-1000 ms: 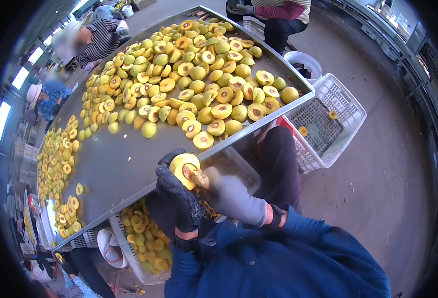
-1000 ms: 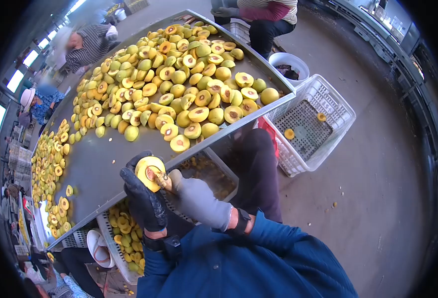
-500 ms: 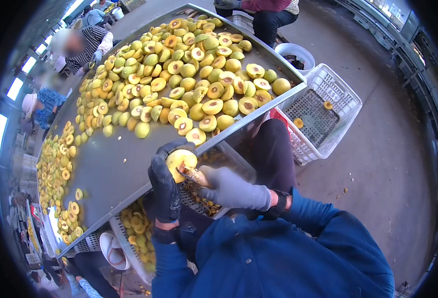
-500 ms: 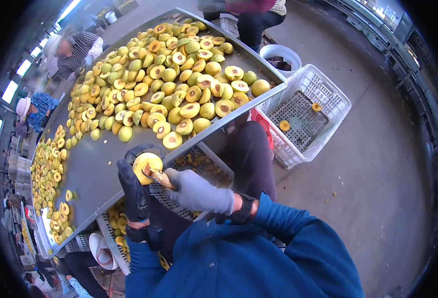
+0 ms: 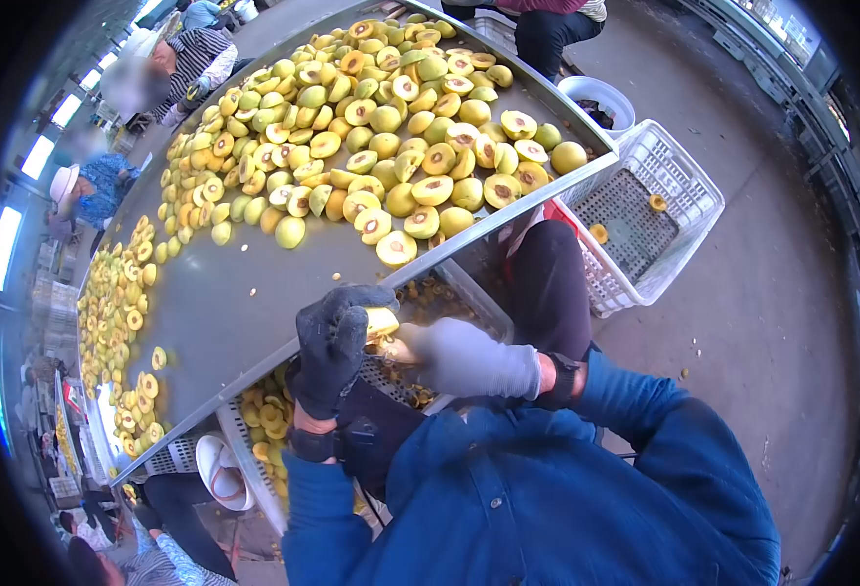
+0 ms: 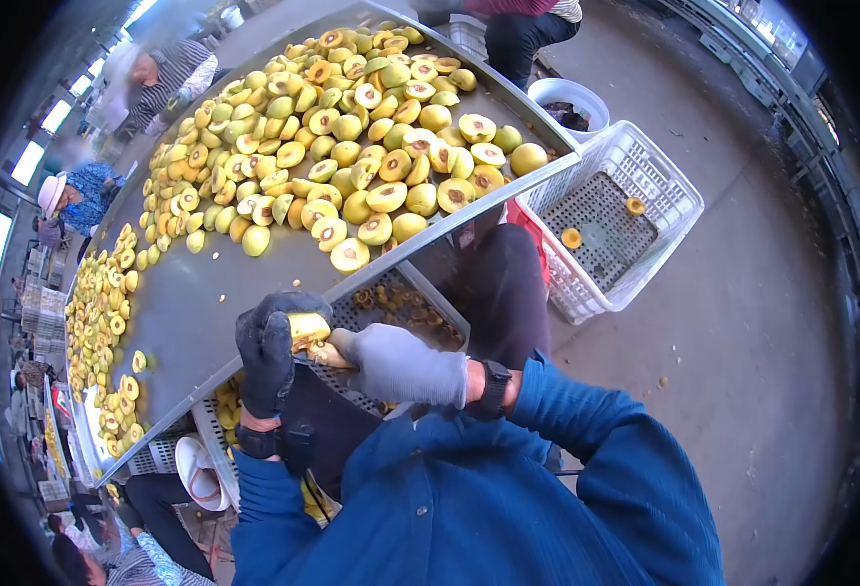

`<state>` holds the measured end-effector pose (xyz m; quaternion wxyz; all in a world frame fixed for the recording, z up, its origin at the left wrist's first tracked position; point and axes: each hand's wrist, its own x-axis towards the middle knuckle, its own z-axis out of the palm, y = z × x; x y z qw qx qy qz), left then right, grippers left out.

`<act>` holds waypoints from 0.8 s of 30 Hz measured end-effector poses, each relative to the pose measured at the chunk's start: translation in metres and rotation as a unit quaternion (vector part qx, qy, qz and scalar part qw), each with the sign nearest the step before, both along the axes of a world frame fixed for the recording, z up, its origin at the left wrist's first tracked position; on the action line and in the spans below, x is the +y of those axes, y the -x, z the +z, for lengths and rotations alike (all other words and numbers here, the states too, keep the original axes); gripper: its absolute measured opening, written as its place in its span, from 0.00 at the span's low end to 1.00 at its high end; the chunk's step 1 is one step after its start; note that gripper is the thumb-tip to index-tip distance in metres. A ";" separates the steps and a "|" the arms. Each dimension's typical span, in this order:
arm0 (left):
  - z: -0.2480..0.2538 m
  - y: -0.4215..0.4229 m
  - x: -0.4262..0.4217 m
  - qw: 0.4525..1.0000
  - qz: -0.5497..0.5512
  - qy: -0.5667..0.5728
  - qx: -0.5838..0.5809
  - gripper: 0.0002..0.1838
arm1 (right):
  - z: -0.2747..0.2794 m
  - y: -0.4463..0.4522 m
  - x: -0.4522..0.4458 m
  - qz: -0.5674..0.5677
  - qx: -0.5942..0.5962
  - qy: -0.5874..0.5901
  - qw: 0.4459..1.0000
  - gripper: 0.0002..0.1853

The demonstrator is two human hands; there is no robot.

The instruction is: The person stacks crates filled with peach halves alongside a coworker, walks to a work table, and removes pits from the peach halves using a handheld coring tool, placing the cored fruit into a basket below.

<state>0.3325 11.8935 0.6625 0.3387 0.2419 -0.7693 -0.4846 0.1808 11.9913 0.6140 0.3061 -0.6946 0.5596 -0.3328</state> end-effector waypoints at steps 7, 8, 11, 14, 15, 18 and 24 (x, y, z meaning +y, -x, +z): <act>-0.029 0.016 0.016 0.939 0.103 -0.204 0.258 0.32 | -0.008 -0.010 -0.007 -0.019 -0.005 0.003 1.000 0.13; -0.034 0.018 0.019 0.909 0.127 -0.253 0.307 0.33 | -0.010 -0.011 -0.006 -0.016 -0.030 -0.002 0.999 0.13; -0.041 0.010 0.016 0.922 0.104 -0.243 0.283 0.33 | 0.012 -0.010 -0.003 0.038 -0.234 -0.175 0.955 0.13; -0.038 -0.003 0.006 0.972 0.073 -0.128 0.185 0.33 | 0.017 -0.008 -0.004 0.071 -0.301 -0.271 0.912 0.15; -0.038 -0.007 0.004 0.978 0.065 -0.108 0.166 0.33 | 0.013 -0.011 -0.007 0.079 -0.291 -0.277 0.912 0.15; -0.060 0.010 0.015 0.915 0.223 -0.143 0.305 0.27 | -0.033 -0.024 -0.009 0.007 0.046 -0.008 0.999 0.10; -0.106 0.008 0.021 0.904 0.280 -0.096 0.308 0.26 | -0.075 -0.024 -0.016 -0.050 0.100 0.174 0.978 0.11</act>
